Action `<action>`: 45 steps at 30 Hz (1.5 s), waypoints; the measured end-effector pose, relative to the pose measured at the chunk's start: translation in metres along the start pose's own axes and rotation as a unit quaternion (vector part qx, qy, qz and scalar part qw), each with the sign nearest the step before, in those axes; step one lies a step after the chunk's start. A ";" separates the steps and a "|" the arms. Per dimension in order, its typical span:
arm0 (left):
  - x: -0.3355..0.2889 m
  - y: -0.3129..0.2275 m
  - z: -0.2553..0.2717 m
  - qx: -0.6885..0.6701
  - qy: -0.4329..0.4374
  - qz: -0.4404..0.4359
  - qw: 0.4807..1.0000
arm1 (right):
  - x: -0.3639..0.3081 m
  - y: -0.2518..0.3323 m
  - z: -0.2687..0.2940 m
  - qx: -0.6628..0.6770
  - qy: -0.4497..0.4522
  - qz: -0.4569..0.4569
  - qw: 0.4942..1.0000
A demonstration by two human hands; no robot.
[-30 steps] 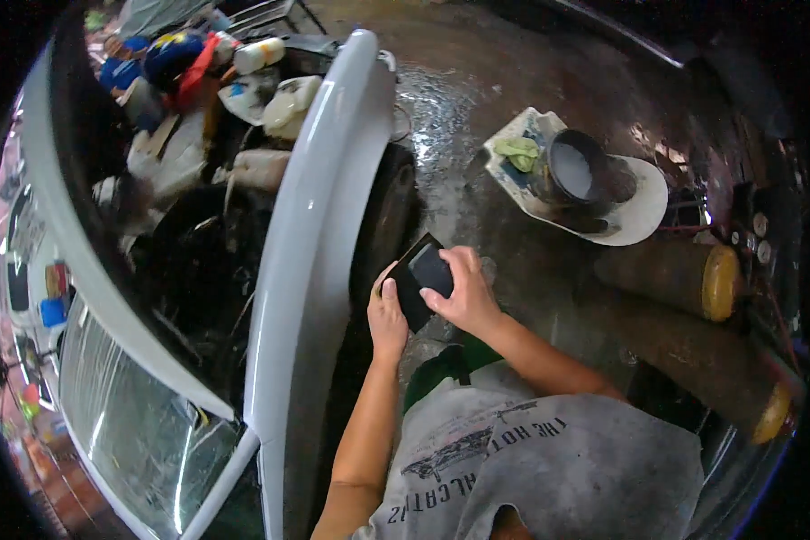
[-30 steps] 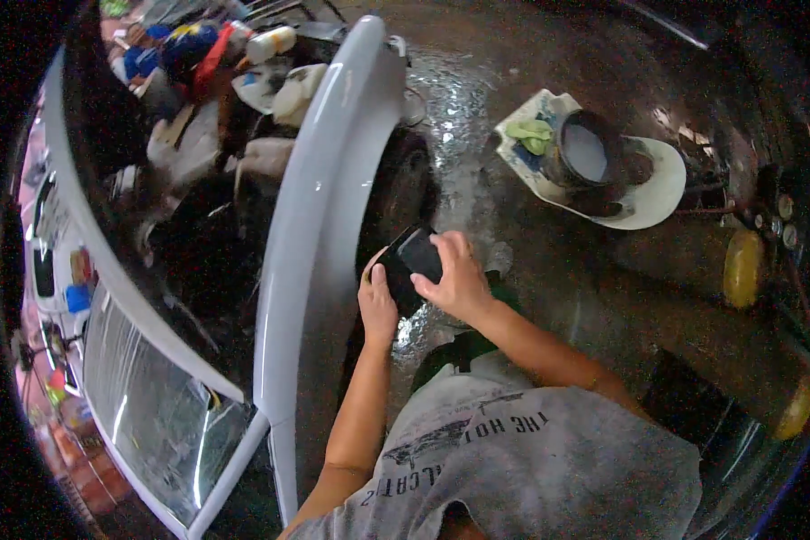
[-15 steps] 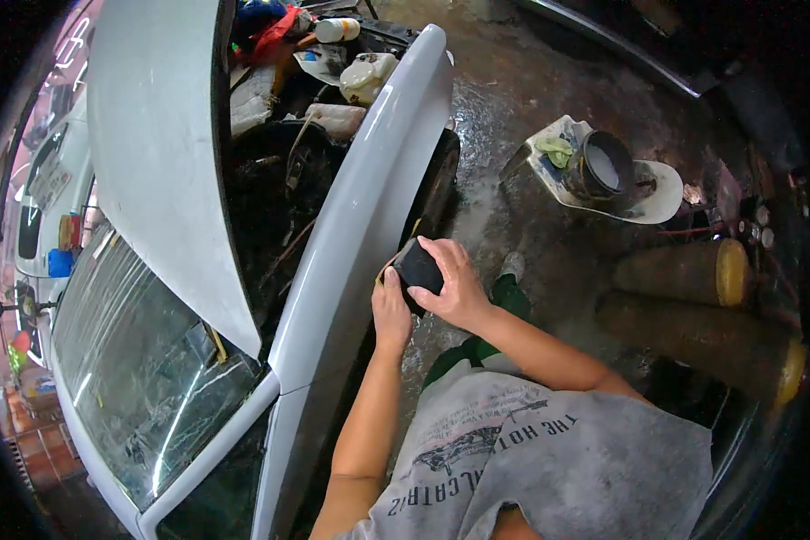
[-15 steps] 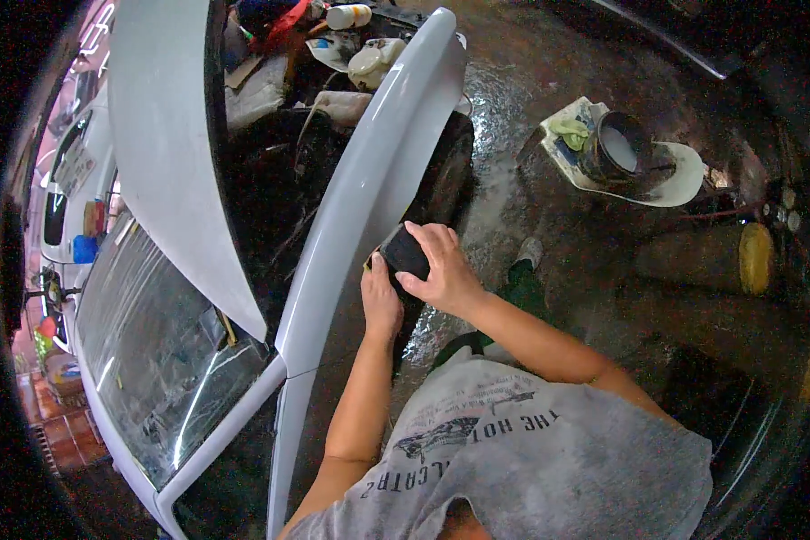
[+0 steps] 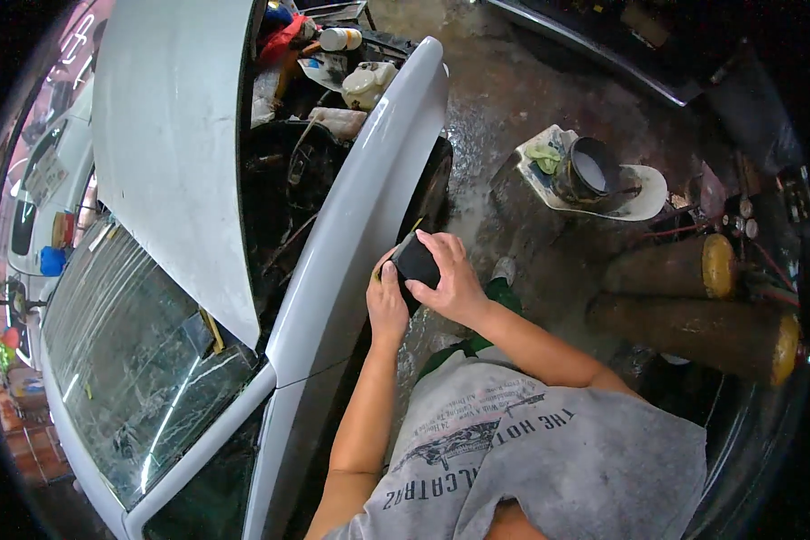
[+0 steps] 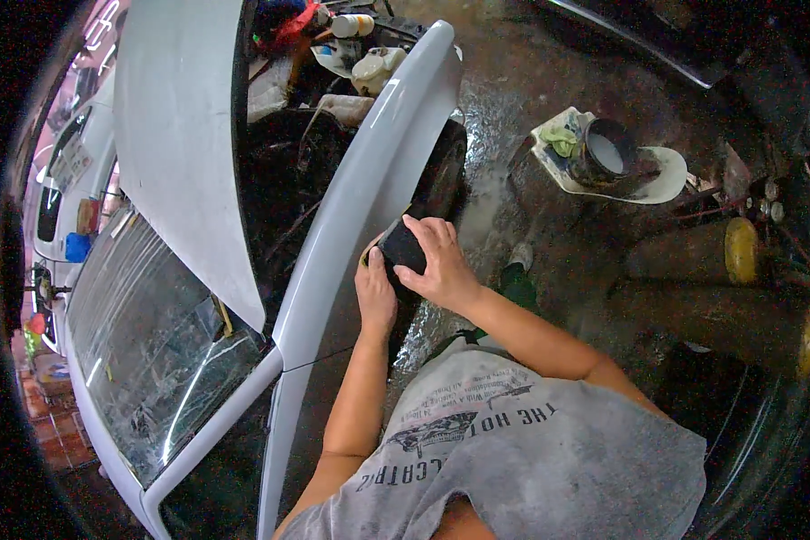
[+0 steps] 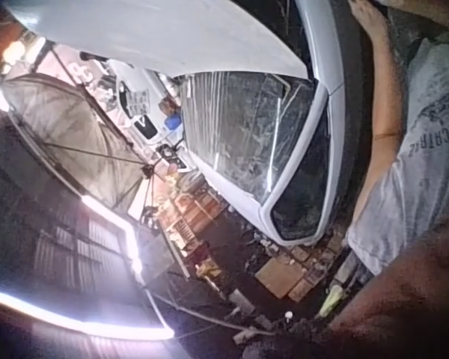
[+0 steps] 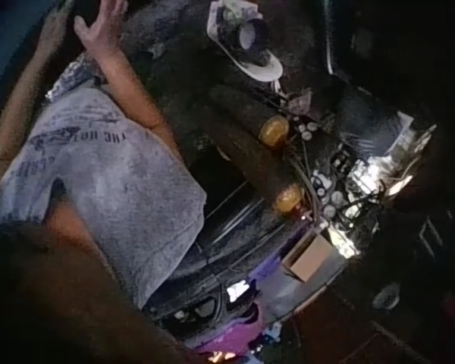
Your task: Sand and wipe down a car fender and hood during detailing.
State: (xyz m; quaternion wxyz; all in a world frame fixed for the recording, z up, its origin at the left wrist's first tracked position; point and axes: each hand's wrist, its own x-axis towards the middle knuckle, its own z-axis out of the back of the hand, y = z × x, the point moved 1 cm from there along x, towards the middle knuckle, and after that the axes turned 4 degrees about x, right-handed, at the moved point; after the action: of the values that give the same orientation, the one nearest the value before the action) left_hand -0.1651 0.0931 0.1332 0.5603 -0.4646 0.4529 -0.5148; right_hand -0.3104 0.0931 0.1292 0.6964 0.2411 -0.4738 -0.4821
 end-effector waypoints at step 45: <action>0.352 0.117 -0.121 0.637 0.241 -0.220 0.698 | -0.048 -0.264 -0.077 0.299 -0.029 -0.539 0.787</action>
State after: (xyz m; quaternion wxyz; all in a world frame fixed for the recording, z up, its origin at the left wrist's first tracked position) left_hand -0.2452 -0.2601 -0.0112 0.4649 0.0573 0.0209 -0.8833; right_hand -0.3633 0.0161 -0.1341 0.2025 0.6393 -0.4070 -0.6202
